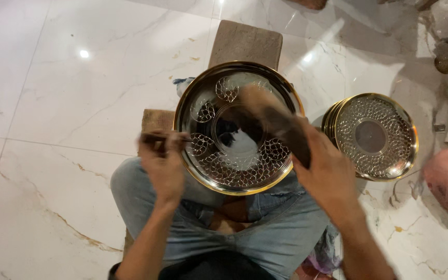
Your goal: The person sits cross-legged on the floor with a decorative metal plate on their lap and hammers patterns into it, holding a small punch against the plate surface with one hand while striking it with a wooden mallet in the other hand, repositioning the punch repeatedly across the plate's embossed design.
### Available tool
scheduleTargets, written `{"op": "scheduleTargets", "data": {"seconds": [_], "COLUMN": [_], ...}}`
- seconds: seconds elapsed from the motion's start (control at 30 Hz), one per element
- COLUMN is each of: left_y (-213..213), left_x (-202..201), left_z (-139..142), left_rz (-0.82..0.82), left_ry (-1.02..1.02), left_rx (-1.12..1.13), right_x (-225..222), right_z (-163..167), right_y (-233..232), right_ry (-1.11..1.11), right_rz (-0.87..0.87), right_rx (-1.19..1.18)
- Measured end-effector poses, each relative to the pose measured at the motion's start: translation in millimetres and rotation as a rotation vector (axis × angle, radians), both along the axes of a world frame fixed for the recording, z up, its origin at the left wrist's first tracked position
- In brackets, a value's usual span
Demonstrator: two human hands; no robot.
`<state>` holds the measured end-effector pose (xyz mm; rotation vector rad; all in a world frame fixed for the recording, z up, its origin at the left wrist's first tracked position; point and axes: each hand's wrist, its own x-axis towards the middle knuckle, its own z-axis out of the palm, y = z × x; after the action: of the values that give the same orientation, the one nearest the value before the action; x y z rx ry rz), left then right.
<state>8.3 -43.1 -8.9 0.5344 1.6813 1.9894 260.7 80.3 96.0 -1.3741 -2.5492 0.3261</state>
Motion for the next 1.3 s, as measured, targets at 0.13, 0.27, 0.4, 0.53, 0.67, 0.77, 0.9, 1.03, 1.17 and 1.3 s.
{"op": "scheduleTargets", "data": {"seconds": [0.13,0.27,0.4,0.53,0.67,0.77,0.9,1.03,1.17,1.3], "left_y": [-25,-37,-51,-67,-78,-73,-67,-53,-25,13], "left_x": [-32,-42,-43,-43,-39,-38,-36,-27,-11,8], "left_z": [-4,-18,-30,-33,-32,-32,-25,-15,-5,-1], "left_rz": [0.121,0.159,0.17,0.177,0.149,0.114,0.088,0.02,-0.239,-0.391], "left_ry": [-0.033,-0.13,-0.199,-0.236,-0.206,-0.216,-0.193,-0.126,0.071,0.252], "left_rx": [0.033,0.063,0.035,-0.036,-0.038,-0.017,-0.069,-0.095,-0.148,-0.169], "right_x": [21,15,9,14,17,24,38,36,29,21], "right_z": [-67,-113,-117,-105,-102,-101,-98,-107,-113,-112], "right_y": [-46,-83,-83,-52,4,19,-7,-46,-59,-47], "right_ry": [0.392,0.752,0.708,0.533,0.609,0.856,0.748,0.79,0.761,0.793], "right_rz": [-0.469,-0.539,-0.521,-0.631,-0.335,-0.465,-0.552,-0.508,-0.503,-0.486], "right_rx": [-0.223,-0.423,-0.42,-0.508,0.092,-0.036,-0.143,-0.278,-0.34,-0.392]}}
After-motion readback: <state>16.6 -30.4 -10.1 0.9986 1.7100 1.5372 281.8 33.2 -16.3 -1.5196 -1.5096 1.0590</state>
